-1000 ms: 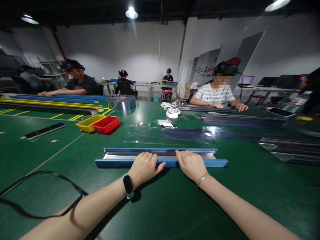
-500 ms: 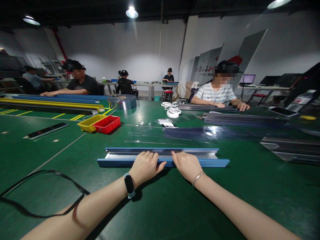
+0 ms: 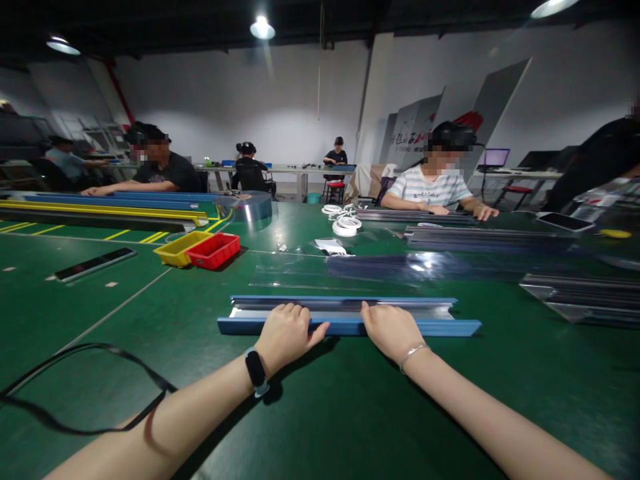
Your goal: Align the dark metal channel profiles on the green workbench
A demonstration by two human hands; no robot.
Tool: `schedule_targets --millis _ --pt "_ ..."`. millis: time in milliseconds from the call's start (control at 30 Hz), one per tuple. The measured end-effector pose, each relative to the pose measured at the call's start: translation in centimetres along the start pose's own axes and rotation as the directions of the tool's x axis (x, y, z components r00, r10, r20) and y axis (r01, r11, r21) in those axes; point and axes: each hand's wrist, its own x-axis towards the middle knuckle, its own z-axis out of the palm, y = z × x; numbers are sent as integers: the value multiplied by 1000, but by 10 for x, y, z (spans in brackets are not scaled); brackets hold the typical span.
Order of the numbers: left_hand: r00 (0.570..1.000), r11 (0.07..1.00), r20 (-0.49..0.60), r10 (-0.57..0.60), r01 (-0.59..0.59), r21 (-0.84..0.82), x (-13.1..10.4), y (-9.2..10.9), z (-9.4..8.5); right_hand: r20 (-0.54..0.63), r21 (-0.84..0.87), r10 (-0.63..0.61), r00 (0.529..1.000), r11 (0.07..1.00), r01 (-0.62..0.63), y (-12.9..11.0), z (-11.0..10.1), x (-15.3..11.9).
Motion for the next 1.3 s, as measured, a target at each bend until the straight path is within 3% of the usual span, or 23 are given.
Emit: schedule_targets --millis 133,333,867,1100,1300 --pt "1000 1000 -10 1 -1 -10 1 1 0 -115 68 11 993 998 -3 -7 2 -1" --pt "1000 1000 -23 8 -8 -7 2 3 -1 -266 254 -74 961 957 144 -29 -3 0" --pt "1000 1000 16 14 -14 2 3 0 -2 -189 152 -120 975 977 149 -32 3 8" --pt "1000 1000 -31 -1 2 8 2 -3 -5 -197 189 62 978 982 -24 -12 10 2" --pt "999 999 -31 -29 28 -19 2 -3 -2 -218 189 77 973 981 -36 -2 15 0"
